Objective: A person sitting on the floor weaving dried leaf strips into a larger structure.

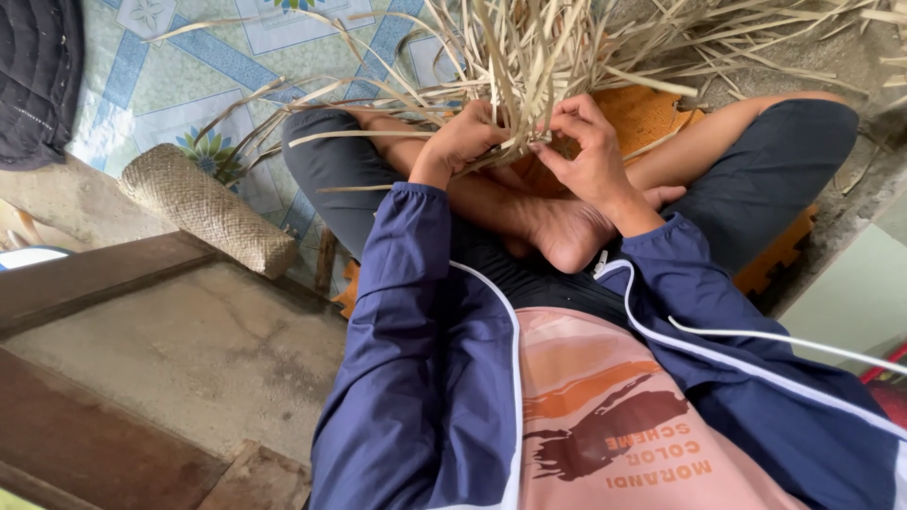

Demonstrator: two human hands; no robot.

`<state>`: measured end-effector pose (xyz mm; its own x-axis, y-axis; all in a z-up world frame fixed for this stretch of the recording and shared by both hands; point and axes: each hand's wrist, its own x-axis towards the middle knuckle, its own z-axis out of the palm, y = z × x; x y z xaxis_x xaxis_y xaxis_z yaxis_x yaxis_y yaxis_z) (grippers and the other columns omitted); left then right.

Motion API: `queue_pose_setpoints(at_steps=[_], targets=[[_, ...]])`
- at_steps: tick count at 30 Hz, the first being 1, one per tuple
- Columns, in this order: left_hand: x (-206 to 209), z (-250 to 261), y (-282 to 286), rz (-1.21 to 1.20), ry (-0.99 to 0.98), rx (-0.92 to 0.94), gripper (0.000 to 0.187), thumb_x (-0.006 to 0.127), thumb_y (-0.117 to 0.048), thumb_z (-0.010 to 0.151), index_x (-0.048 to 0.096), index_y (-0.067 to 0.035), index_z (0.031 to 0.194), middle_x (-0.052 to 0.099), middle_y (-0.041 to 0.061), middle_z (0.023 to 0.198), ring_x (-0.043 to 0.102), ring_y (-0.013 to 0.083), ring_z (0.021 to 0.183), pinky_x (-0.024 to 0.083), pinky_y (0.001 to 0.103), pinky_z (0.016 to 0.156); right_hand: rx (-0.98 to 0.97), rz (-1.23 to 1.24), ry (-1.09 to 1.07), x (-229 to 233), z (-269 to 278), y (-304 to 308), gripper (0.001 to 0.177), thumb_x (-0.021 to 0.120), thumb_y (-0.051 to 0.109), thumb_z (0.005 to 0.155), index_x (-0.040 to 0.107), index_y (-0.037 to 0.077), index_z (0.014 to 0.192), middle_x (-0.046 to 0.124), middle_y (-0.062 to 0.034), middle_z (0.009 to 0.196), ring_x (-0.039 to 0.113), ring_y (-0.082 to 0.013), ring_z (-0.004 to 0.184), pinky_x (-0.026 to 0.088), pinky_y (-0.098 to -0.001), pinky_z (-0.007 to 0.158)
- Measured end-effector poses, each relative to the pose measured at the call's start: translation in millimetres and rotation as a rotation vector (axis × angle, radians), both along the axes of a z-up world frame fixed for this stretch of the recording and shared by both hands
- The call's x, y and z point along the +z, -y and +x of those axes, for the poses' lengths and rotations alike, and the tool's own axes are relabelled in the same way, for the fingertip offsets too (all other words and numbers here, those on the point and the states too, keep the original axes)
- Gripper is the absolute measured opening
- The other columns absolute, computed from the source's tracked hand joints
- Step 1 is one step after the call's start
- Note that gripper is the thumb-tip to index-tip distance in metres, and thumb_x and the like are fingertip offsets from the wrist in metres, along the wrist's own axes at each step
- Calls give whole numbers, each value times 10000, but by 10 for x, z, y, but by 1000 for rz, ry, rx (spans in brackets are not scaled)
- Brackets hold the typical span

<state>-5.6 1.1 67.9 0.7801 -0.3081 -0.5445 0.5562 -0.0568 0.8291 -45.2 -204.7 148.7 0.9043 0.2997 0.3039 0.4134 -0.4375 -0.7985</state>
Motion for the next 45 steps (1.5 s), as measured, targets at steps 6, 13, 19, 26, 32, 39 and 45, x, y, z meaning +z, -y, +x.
queue_pose_setpoints(at_steps=[6,13,19,26,32,39,45], targets=[[606,-30,-157,-26,82,-23,232,912,-173,751,771,9,785,672,135,658,617,185,598,545,306,546,98,-328,398,39,39,113,119,827,59,917,719,54,868,642,-138,991,648,-344,892,555,-438,820],[732,-305,73,481,715,-179,275,756,-336,844,752,-64,883,709,125,706,597,357,552,492,430,552,101,-188,-6,212,74,5,136,667,-50,881,704,-35,1011,627,-93,1143,620,-282,972,493,-401,830],[416,-316,124,648,329,-238,217,741,-424,798,773,-251,924,759,96,863,748,385,919,623,513,797,38,-158,-111,-242,138,72,124,863,126,908,780,131,1000,740,-60,914,695,-308,922,547,-392,888],[476,-347,143,356,262,-43,151,754,-326,775,777,-177,793,734,68,682,770,281,771,587,407,673,-46,-19,-511,-12,286,11,468,795,58,846,637,201,1262,741,33,926,614,-68,779,498,-239,771],[74,-264,165,68,147,82,164,793,-235,795,743,-111,700,667,33,573,639,106,560,517,268,515,135,-62,-187,132,47,117,219,794,-31,860,774,126,1011,767,-64,930,710,-240,872,567,-351,786],[315,-258,290,32,158,62,248,875,-244,774,746,-54,683,640,58,540,607,106,515,491,285,443,283,1,-15,-23,-17,291,163,743,-26,930,805,100,1013,775,-109,1010,719,-341,921,580,-433,828],[537,-341,229,180,344,-58,216,813,-247,782,761,-38,803,699,154,632,722,261,643,552,406,611,282,-38,-17,-76,-27,404,58,755,88,976,804,118,976,762,-69,951,712,-325,875,557,-403,795]])
